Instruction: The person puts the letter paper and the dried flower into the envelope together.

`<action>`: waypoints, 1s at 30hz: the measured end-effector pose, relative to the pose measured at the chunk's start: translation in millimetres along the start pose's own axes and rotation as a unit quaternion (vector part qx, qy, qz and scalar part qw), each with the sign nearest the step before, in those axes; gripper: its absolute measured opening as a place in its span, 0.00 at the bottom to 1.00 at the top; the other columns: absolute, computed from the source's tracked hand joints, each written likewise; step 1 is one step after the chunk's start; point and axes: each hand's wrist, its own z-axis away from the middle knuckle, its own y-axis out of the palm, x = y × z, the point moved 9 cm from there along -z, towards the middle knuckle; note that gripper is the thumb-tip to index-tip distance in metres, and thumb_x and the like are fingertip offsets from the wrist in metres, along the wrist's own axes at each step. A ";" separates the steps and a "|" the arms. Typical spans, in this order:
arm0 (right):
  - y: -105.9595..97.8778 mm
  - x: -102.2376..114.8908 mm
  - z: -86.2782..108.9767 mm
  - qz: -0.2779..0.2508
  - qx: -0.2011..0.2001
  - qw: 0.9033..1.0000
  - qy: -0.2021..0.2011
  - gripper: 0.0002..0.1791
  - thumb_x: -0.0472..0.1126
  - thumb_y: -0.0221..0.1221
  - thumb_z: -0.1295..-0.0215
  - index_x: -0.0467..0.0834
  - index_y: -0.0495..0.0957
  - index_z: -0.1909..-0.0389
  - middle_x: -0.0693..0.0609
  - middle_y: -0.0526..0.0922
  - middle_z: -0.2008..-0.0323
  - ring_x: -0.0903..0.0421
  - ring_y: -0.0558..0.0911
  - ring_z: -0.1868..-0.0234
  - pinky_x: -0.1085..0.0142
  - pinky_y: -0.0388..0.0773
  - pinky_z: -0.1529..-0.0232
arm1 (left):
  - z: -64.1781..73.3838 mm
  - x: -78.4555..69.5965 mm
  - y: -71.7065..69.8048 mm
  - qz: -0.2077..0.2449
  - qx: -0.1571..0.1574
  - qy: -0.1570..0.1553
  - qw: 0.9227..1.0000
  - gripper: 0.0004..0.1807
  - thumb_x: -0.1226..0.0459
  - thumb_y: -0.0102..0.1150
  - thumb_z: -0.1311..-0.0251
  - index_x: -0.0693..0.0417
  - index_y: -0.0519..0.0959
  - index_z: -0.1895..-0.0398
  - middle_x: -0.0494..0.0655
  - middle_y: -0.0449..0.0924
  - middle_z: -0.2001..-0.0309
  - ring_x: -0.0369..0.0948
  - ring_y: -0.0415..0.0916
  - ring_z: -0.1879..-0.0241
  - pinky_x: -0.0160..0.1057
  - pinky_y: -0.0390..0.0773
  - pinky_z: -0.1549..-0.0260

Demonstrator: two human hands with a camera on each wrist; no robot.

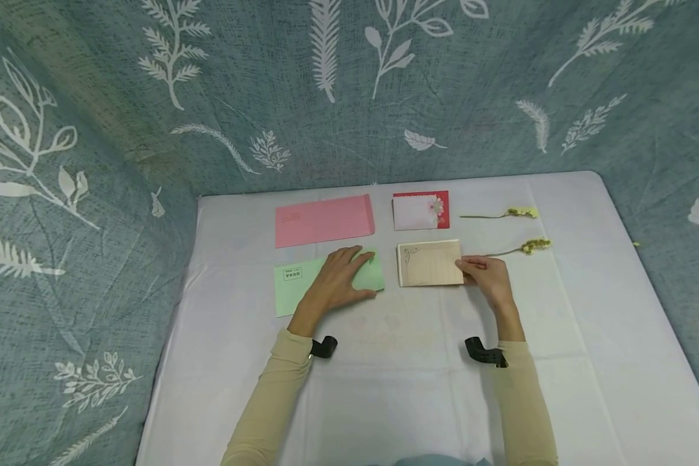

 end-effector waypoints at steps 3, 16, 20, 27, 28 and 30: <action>1.0 1.9 2.2 -0.012 0.000 1.000 -0.001 0.23 0.39 0.64 0.35 0.24 0.77 0.48 0.61 0.83 0.74 0.69 0.81 0.76 0.75 0.81 0.70 | 0.8 0.1 0.0 -0.001 -0.003 0.002 1.000 0.45 0.41 0.71 0.52 0.48 0.69 0.31 0.56 0.67 0.33 0.52 0.63 0.34 0.52 0.62 0.34; 8.0 -2.2 9.3 -0.049 0.002 0.999 0.015 0.24 0.39 0.64 0.35 0.24 0.75 0.46 0.63 0.84 0.73 0.68 0.82 0.75 0.76 0.80 0.69 | 3.1 -0.8 1.4 -0.002 -0.005 0.006 1.000 0.45 0.41 0.70 0.51 0.49 0.69 0.31 0.57 0.67 0.33 0.53 0.63 0.34 0.52 0.62 0.34; 10.8 -4.0 9.5 -0.060 0.000 0.998 0.012 0.24 0.38 0.63 0.35 0.23 0.75 0.46 0.63 0.84 0.74 0.68 0.82 0.75 0.76 0.80 0.70 | 4.1 -1.6 1.6 0.002 -0.006 0.008 1.000 0.45 0.41 0.71 0.51 0.49 0.68 0.31 0.57 0.67 0.33 0.53 0.63 0.34 0.52 0.62 0.34; 21.0 -3.6 9.2 -0.065 0.002 0.998 0.006 0.23 0.37 0.64 0.35 0.23 0.76 0.47 0.63 0.84 0.74 0.68 0.82 0.76 0.76 0.81 0.70 | 6.3 -2.5 2.2 0.003 -0.008 0.008 1.000 0.46 0.41 0.71 0.52 0.49 0.69 0.31 0.56 0.66 0.33 0.52 0.63 0.34 0.53 0.63 0.35; 22.6 -3.4 9.4 -0.065 0.003 0.998 0.006 0.23 0.37 0.64 0.35 0.23 0.76 0.47 0.63 0.83 0.74 0.68 0.82 0.76 0.76 0.81 0.70 | 6.5 -2.5 2.3 0.003 -0.008 0.009 1.000 0.46 0.41 0.71 0.52 0.48 0.69 0.31 0.56 0.66 0.33 0.52 0.63 0.34 0.52 0.62 0.35; 25.7 -3.0 10.0 -0.068 0.007 0.998 0.004 0.22 0.36 0.64 0.35 0.23 0.76 0.48 0.63 0.83 0.74 0.68 0.82 0.76 0.76 0.80 0.70 | 7.1 -2.9 2.4 0.004 -0.008 0.009 1.000 0.46 0.41 0.71 0.52 0.48 0.68 0.31 0.56 0.66 0.33 0.52 0.63 0.34 0.52 0.62 0.34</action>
